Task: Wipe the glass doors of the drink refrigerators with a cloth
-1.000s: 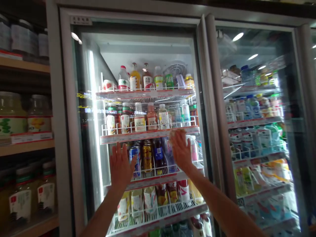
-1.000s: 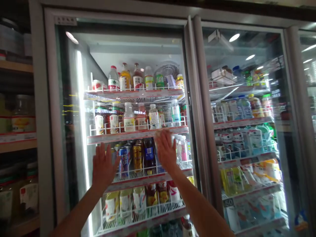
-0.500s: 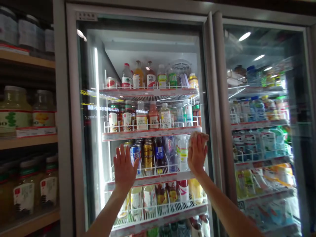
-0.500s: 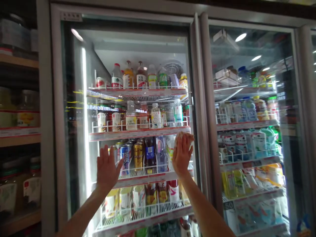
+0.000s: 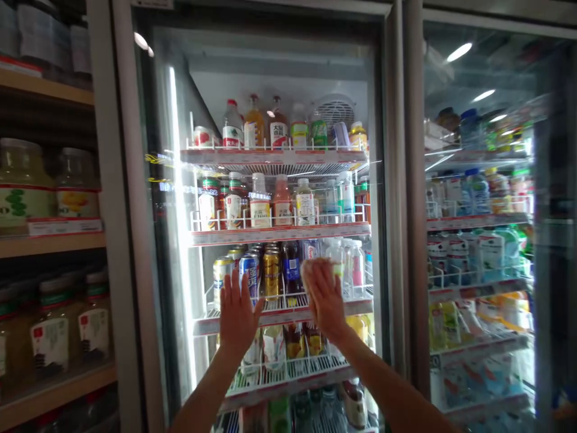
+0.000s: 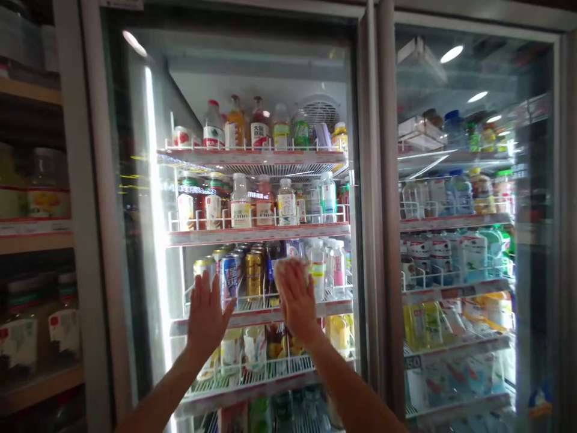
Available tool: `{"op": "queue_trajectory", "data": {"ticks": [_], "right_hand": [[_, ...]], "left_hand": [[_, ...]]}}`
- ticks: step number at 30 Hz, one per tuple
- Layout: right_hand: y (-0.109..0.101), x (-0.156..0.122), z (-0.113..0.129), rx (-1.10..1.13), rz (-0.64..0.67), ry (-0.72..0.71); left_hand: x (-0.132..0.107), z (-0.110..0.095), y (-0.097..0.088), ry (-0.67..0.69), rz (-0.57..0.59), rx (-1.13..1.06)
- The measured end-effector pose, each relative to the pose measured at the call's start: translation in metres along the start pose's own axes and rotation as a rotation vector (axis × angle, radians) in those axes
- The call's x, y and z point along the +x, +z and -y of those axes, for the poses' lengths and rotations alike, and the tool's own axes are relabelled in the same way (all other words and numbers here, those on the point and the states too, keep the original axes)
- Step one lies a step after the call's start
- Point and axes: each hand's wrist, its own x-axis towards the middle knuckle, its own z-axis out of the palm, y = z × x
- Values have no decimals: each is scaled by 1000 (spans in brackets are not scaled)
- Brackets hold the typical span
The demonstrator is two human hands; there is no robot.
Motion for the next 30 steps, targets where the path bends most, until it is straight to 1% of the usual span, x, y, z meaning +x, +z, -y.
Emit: {"op": "queue_trajectory", "data": {"ticks": [1,2,3,6,7,8,9,10,12,13,14,15,16,19,20,21,24,26,28,30], "right_hand": [[1,-1,4,17,33,-59],[0,-2,3,17,29,-68],[-1,-3,-4,1,-10,-22],[-8,-17,-33,-82,-195,270],[-9,-24,-39,-94,-237,338],[-9,-33,-40,-93,-254,369],[-9,-41,-36,-77,-244,353],[-8,-48,-28,-51,-202,297],[-4,-58,-9,6,-70,128],[-3,-59,-2,28,-11,48],[-2,-57,1,41,23,-3],[-1,-52,2,41,22,-11],[-1,-45,-1,32,-16,23],[1,-19,-7,35,-204,183],[2,-12,-4,62,-220,197],[4,-5,2,104,-193,183],[3,3,30,275,-6,117],[-3,3,41,413,59,118],[-13,2,40,527,74,130],[-21,3,27,555,67,140]], "left_hand": [[-1,0,0,4,0,3],[-1,2,-1,11,5,5],[-1,3,-2,20,15,5],[-1,7,-6,41,51,4],[-2,7,-6,41,61,3],[-2,7,-6,35,67,4],[-2,6,-6,26,66,5],[-3,5,-5,15,60,4],[-3,4,-3,0,44,-7],[-3,4,-2,-4,38,-16],[-2,4,-1,-7,36,-25],[-2,4,-1,-7,37,-36],[-2,4,-2,-5,38,-46],[-4,-2,-5,-4,22,-80],[-5,-6,-6,13,18,-102],[-6,-12,-6,44,19,-132],[-3,-38,-3,187,40,-271],[4,-61,4,260,40,-354],[15,-85,16,275,44,-367],[24,-106,28,263,56,-305]]}}
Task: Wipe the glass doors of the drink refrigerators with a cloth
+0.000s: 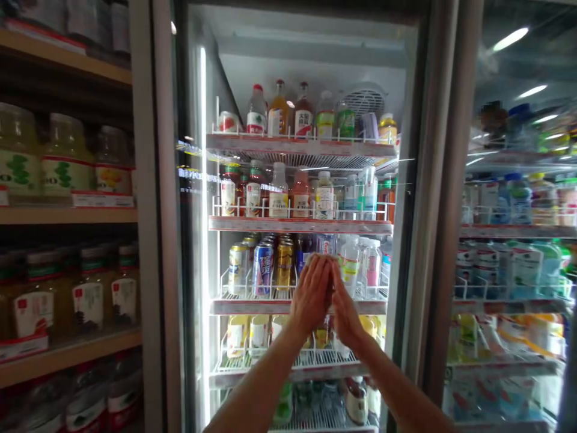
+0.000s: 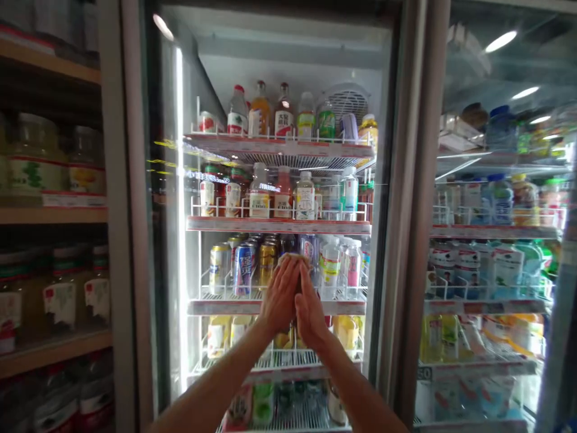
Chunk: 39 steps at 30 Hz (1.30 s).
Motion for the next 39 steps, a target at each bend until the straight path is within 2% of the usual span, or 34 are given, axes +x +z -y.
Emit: {"op": "queue_trajectory", "data": {"ticks": [3,5,7,9,11,12,13,14,16,18,20,23,25,26,30,32,36,37,39], "right_hand": [[-21,6,-25,-137,-140,11],[-31,9,-45,-302,-220,3],[-37,8,-62,-440,-215,-33],[-37,4,-72,-505,-176,-67],[-32,-1,-75,-523,-178,-78],[-28,-2,-75,-529,-195,-73],[-25,-3,-74,-536,-215,-72],[-22,-4,-74,-541,-232,-74],[-19,-4,-75,-554,-254,-79],[-18,-4,-77,-571,-264,-79],[-18,-4,-78,-584,-269,-80],[-18,-4,-77,-571,-273,-81],[-17,-4,-76,-563,-272,-72],[-17,-4,-76,-563,-275,-65],[-17,-4,-77,-571,-278,-55],[-17,-5,-79,-575,-270,-59],[-18,-8,-77,-602,-260,-73],[-19,-6,-74,-601,-261,-74],[-20,2,-65,-577,-242,-101]], "left_hand": [[7,-1,13,4,23,113],[0,17,6,27,7,152],[-11,49,-13,-5,-40,186],[-17,81,-34,-146,-131,252],[-16,95,-46,-345,-252,299],[-13,94,-46,-394,-285,307],[-8,86,-43,-383,-285,301],[-4,75,-36,-312,-253,286],[1,51,-21,-56,-115,238],[0,41,-13,80,-36,223],[-8,51,-20,20,-60,259],[-17,82,-41,-254,-203,333],[-18,90,-46,-364,-266,339],[-17,88,-44,-347,-256,323],[-15,70,-30,-65,-73,234],[-18,77,-35,-94,-86,262],[-18,103,-54,-382,-293,365],[-16,102,-53,-390,-309,362],[-11,92,-46,-244,-229,312]]}}
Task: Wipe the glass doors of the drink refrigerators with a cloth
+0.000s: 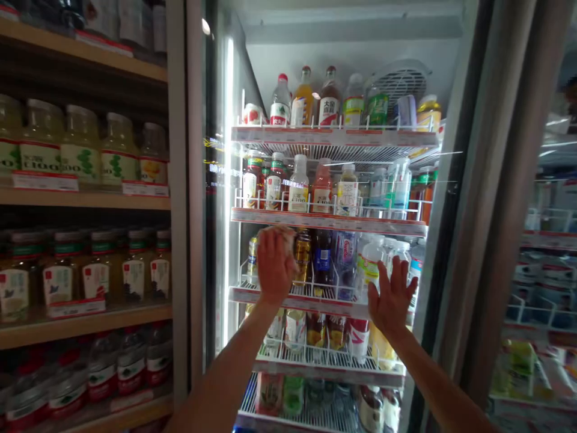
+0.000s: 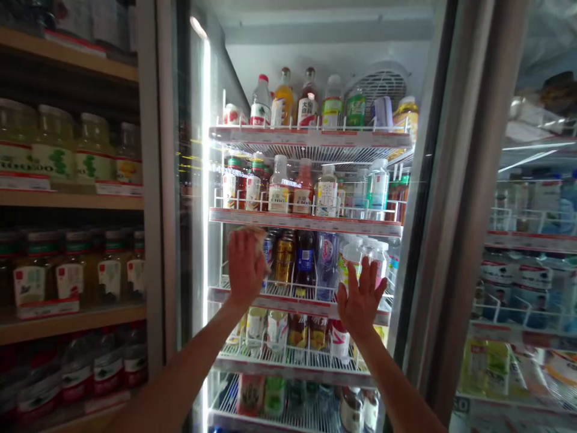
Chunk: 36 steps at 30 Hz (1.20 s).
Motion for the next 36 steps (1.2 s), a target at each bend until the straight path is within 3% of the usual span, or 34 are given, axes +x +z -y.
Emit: {"op": "queue_trajectory", "data": {"ticks": [2,4,5,8,10,11,15,16,17,20,22,26,27,29,32,33,34,36], "right_hand": [[-2,17,8,47,24,-71],[0,38,15,72,39,-119],[3,47,18,70,38,-116],[12,64,19,41,29,-83],[17,65,17,32,22,-88],[18,64,15,33,14,-92],[18,59,12,54,1,-100],[18,59,12,57,-1,-106],[17,59,12,57,-3,-112],[17,60,12,47,-11,-123],[18,60,12,38,-13,-122],[17,61,12,37,-7,-118],[17,61,12,41,-5,-120],[16,61,12,52,-7,-123],[17,60,12,65,-9,-112],[17,60,12,68,-9,-108],[18,60,12,69,-9,-106],[18,60,12,68,-5,-105]], "left_hand": [[-3,-13,5,223,107,-63],[-3,-11,6,274,145,-54],[-1,-3,4,207,118,-22],[11,33,-5,-158,-63,79],[18,45,-9,-288,-153,112],[19,45,-9,-260,-155,115],[16,30,-6,243,66,51],[17,30,-6,294,91,43],[18,33,-7,272,76,44],[27,42,-7,-40,-98,69],[30,36,-4,-102,-129,54],[25,9,4,309,64,-46],[25,8,4,356,97,-60],[34,20,3,259,81,-53],[58,46,1,-119,-97,7],[65,49,2,-187,-145,18],[70,48,3,-192,-159,19],[75,38,6,0,-68,-11]]}}
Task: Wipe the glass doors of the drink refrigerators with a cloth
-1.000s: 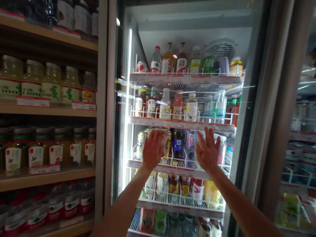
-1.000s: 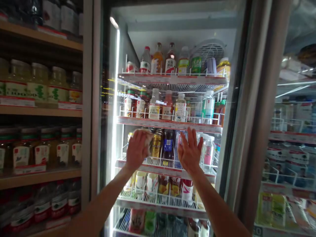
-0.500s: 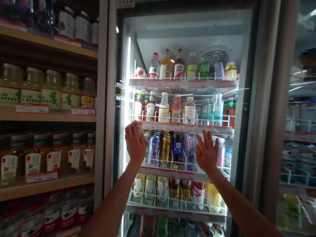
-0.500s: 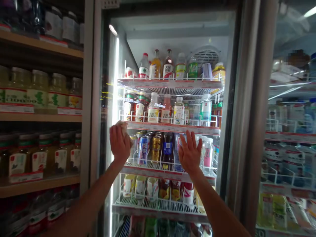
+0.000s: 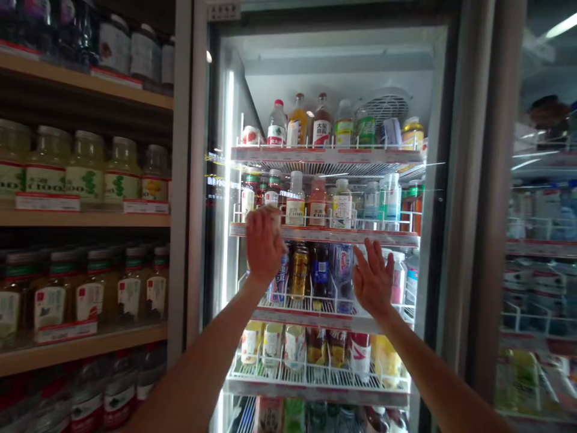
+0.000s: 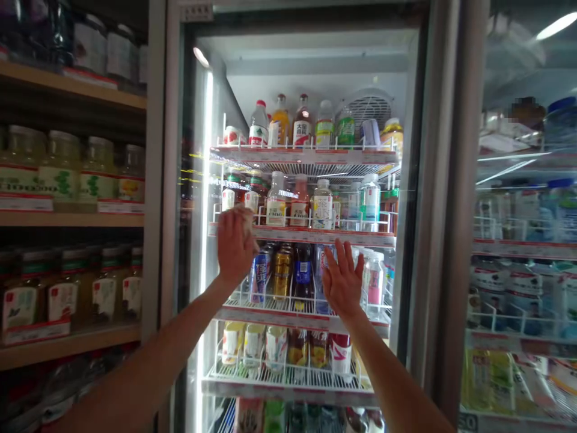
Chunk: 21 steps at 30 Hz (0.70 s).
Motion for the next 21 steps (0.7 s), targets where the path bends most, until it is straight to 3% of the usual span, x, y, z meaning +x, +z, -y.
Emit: {"op": "queue_trajectory", "data": {"ticks": [2,3,5,8,9,13,14,15,19,21], "right_hand": [[0,0,0,2,-2,-5],[-1,0,0,4,-3,-9],[-1,1,0,7,-7,-16],[-2,2,1,5,-8,-14],[-2,2,2,3,-10,-12],[-3,2,2,4,-15,-24],[-3,2,1,6,-13,-28],[-5,2,1,7,-7,-31],[-9,12,-2,-7,16,-44],[-10,22,-3,-22,10,-38]], "left_hand": [[0,-11,2,257,132,-37],[1,-13,2,315,158,-39],[6,-9,1,215,96,-9],[15,0,2,-109,-74,40],[17,0,3,-122,-88,45],[19,-14,8,269,82,22],[20,-15,8,315,103,23],[23,-14,8,299,90,30],[39,-9,10,10,-56,63],[40,-21,16,75,4,34]]}}
